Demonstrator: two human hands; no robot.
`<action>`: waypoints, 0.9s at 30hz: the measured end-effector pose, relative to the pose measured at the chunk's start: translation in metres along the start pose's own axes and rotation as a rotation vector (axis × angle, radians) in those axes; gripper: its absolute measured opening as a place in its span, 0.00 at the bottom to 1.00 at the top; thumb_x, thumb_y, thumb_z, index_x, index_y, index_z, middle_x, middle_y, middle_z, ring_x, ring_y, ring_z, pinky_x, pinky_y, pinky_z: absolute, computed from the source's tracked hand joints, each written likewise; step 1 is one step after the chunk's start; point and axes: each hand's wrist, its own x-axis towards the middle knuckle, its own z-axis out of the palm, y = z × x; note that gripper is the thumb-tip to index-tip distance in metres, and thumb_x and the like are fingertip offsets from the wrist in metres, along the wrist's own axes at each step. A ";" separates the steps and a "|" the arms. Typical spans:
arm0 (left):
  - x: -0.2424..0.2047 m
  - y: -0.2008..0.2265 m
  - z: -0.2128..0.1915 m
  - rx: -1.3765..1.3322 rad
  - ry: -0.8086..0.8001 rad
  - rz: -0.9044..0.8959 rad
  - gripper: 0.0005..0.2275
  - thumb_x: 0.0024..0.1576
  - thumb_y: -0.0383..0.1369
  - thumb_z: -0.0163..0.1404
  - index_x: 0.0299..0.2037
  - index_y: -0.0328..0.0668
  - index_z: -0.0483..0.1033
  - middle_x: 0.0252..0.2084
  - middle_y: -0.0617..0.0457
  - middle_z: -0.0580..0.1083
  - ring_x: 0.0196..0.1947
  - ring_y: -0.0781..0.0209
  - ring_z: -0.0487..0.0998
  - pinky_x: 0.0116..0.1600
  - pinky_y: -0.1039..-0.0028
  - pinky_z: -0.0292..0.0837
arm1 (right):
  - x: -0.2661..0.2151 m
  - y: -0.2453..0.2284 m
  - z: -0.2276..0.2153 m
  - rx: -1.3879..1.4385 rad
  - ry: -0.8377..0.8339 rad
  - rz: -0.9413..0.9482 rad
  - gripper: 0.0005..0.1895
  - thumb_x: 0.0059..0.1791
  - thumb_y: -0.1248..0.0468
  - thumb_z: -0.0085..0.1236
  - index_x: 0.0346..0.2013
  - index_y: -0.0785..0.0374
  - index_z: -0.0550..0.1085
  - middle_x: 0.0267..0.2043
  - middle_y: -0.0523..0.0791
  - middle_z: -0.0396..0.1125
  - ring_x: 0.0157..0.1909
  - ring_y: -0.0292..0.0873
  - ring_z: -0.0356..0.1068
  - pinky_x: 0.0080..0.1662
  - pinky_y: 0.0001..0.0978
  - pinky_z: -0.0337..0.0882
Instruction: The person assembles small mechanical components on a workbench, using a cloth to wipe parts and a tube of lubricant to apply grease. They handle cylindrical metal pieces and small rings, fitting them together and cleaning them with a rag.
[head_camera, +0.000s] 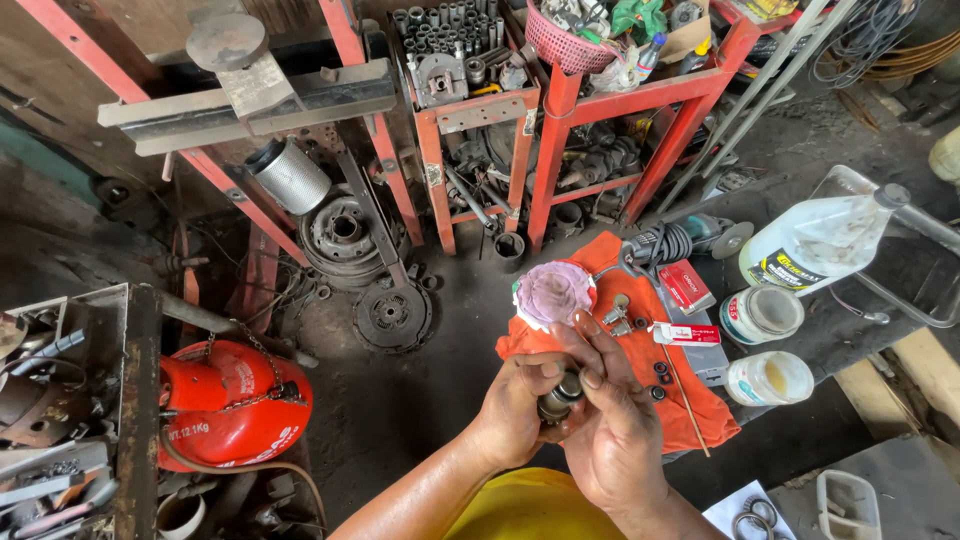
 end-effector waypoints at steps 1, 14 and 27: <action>-0.002 0.000 0.000 0.012 -0.004 -0.006 0.14 0.55 0.39 0.45 0.26 0.36 0.71 0.20 0.47 0.67 0.16 0.65 0.61 0.19 0.80 0.48 | -0.001 0.000 -0.002 0.008 -0.050 -0.002 0.39 0.45 0.64 0.50 0.72 0.67 0.60 0.66 0.56 0.66 0.59 0.50 0.67 0.60 0.44 0.65; -0.017 0.025 0.011 -0.178 -0.021 -0.053 0.09 0.56 0.28 0.41 0.40 0.28 0.72 0.29 0.39 0.69 0.16 0.59 0.60 0.21 0.74 0.53 | 0.016 0.005 -0.035 -0.194 -0.286 -0.294 0.27 0.58 0.62 0.44 0.73 0.58 0.59 0.67 0.64 0.64 0.50 0.46 0.70 0.44 0.34 0.66; -0.027 0.043 0.024 0.813 0.295 -0.091 0.08 0.60 0.37 0.48 0.32 0.46 0.64 0.26 0.60 0.62 0.27 0.67 0.58 0.32 0.70 0.56 | 0.033 -0.036 -0.057 -1.533 -0.517 -1.112 0.28 0.49 0.79 0.43 0.64 0.62 0.68 0.65 0.56 0.63 0.55 0.51 0.72 0.55 0.46 0.71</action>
